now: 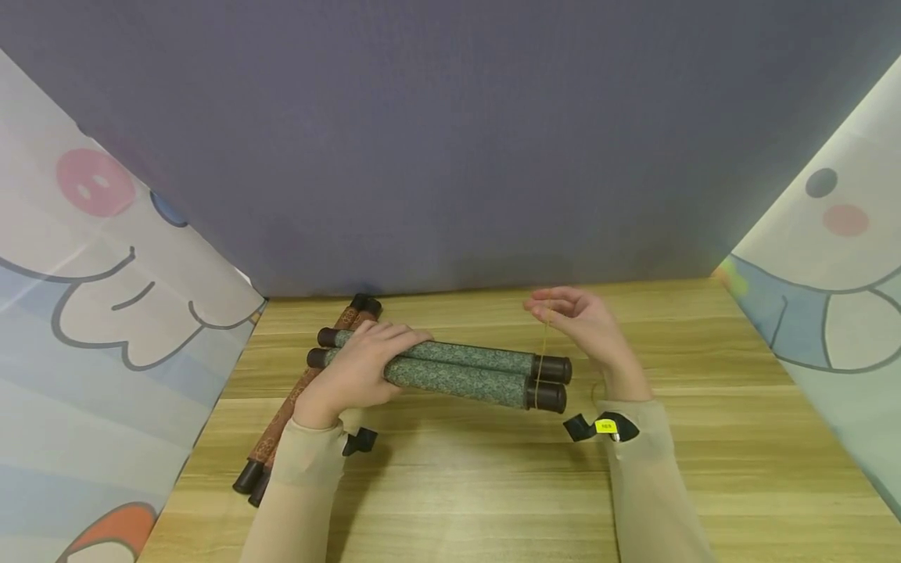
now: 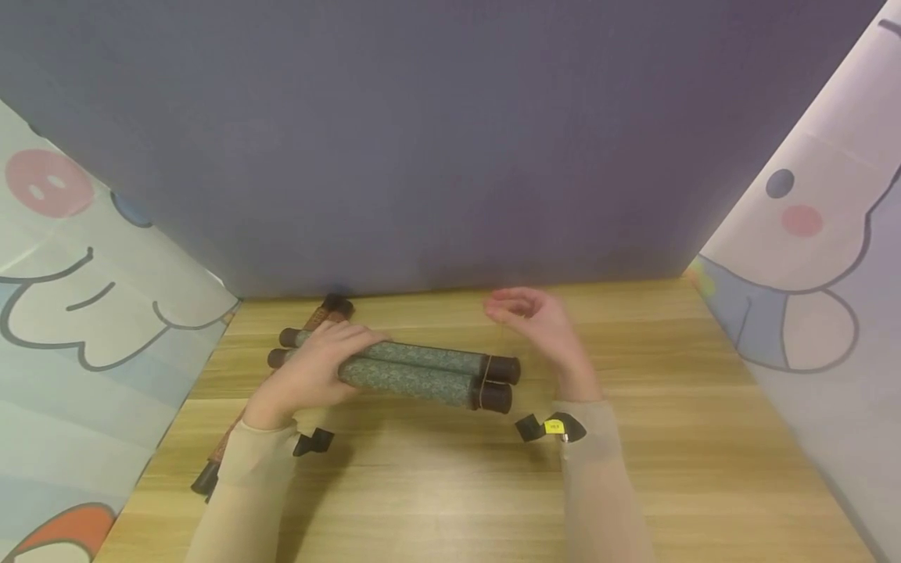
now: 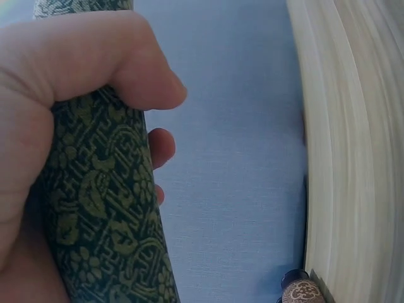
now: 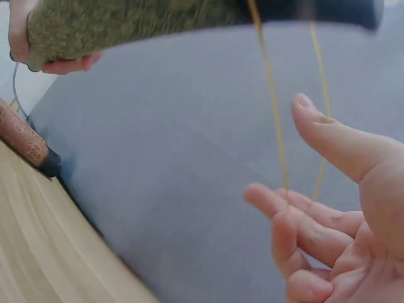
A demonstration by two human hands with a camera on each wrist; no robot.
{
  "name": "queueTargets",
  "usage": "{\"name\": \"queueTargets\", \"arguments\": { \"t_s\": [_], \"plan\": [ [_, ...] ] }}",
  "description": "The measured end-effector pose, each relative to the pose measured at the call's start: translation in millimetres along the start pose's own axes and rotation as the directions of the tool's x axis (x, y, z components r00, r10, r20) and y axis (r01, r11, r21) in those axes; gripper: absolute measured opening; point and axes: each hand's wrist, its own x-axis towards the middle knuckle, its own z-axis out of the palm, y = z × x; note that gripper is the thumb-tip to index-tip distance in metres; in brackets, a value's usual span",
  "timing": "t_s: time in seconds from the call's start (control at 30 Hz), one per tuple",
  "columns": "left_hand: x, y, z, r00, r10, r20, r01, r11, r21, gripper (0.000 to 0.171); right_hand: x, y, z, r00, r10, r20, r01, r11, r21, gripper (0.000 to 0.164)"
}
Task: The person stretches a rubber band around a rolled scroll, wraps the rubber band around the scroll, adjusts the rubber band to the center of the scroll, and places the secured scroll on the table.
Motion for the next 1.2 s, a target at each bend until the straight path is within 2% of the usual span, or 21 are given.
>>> {"name": "queueTargets", "arguments": {
  "t_s": [0.17, 0.37, 0.5, 0.73, 0.87, 1.0, 1.07, 1.13, 1.2],
  "plan": [
    [-0.4, -0.7, -0.7, 1.000, 0.019, -0.021, -0.019, 1.000, 0.003, 0.092, 7, 12, 1, 0.998, 0.055, -0.001, -0.055, 0.992, 0.114, 0.045],
    [-0.9, 0.0, -0.3, 0.998, 0.018, -0.054, -0.020, 0.999, -0.026, 0.091, 13, 20, 6, 0.994, 0.102, 0.023, -0.105, 0.958, 0.266, 0.046],
    [-0.6, 0.6, 0.1, 0.997, 0.009, -0.082, -0.011, 1.000, -0.023, 0.091, 15, 19, 12, 0.987, 0.149, 0.052, -0.158, 0.946, 0.283, 0.044],
    [1.5, 1.8, 1.2, 0.993, -0.016, -0.114, 0.015, 1.000, -0.011, 0.089, 17, 17, 28, 0.938, 0.301, 0.173, -0.346, 0.856, 0.384, 0.032],
    [1.2, 1.4, 1.3, 0.991, -0.044, -0.124, 0.040, 0.999, -0.032, 0.088, 14, 17, 27, 0.938, 0.297, 0.179, -0.344, 0.856, 0.385, 0.035],
    [1.2, -1.1, 1.5, 0.986, -0.073, -0.150, 0.062, 0.995, -0.079, 0.088, 13, 20, 23, 0.952, 0.274, 0.136, -0.306, 0.865, 0.398, 0.066],
    [1.6, -2.0, 2.1, 0.983, -0.095, -0.159, 0.080, 0.992, -0.102, 0.087, 14, 22, 22, 0.959, 0.261, 0.107, -0.282, 0.867, 0.411, 0.072],
    [1.8, -2.2, 2.7, 0.977, -0.136, -0.163, 0.115, 0.984, -0.134, 0.085, 15, 24, 23, 0.970, 0.231, 0.073, -0.239, 0.866, 0.439, 0.064],
    [1.7, -1.6, 3.0, 0.969, -0.186, -0.161, 0.159, 0.973, -0.169, 0.083, 16, 25, 27, 0.983, 0.180, 0.039, -0.178, 0.877, 0.446, 0.044]
  ]
}}
